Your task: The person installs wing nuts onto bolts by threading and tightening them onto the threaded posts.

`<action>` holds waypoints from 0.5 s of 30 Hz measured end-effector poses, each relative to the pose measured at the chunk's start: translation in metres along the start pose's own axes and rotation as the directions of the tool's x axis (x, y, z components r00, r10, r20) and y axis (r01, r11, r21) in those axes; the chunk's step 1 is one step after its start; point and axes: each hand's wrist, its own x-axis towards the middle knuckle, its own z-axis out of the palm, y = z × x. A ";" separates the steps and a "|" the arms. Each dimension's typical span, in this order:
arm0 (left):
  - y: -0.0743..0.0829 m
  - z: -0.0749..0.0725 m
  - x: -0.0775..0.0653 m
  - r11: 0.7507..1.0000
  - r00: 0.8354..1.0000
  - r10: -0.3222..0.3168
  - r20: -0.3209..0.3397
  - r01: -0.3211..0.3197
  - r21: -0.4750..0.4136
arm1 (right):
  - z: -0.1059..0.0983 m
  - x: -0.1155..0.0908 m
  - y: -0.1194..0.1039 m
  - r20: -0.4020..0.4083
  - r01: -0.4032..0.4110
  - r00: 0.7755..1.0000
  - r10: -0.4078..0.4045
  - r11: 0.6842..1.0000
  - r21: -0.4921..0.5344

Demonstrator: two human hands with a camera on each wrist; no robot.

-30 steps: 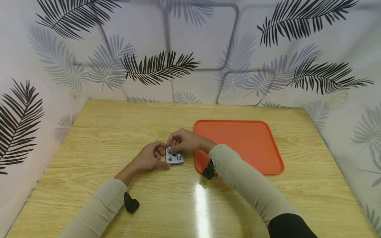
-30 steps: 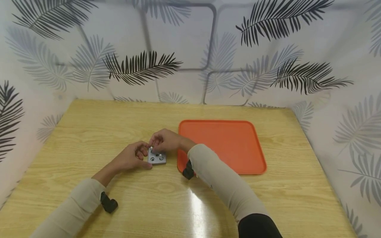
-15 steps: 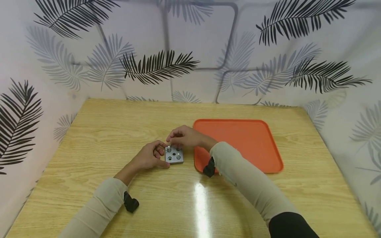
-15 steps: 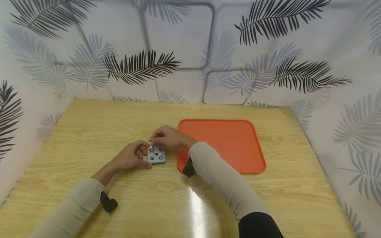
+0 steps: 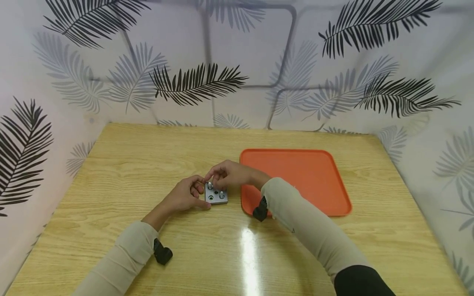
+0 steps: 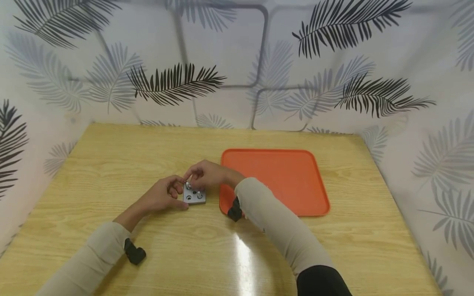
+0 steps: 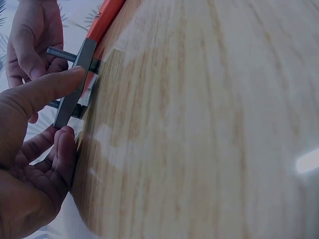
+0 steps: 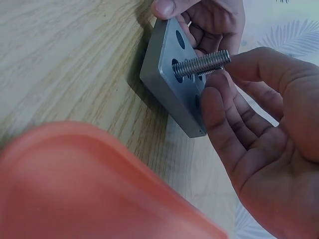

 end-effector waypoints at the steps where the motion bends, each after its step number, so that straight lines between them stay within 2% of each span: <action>1: 0.000 0.000 0.000 1.000 1.000 0.001 0.000 -0.001 0.000 | 0.000 0.000 0.000 0.003 0.003 1.000 -0.003 1.000 -0.004; 11: 0.001 0.000 0.001 1.000 1.000 0.007 0.000 -0.007 0.007 | 0.003 0.001 -0.001 -0.024 -0.001 1.000 0.000 0.999 -0.039; 15: 0.001 0.001 0.002 1.000 1.000 0.000 0.000 0.000 0.006 | 0.001 -0.001 0.001 -0.059 -0.016 0.998 0.014 0.999 -0.035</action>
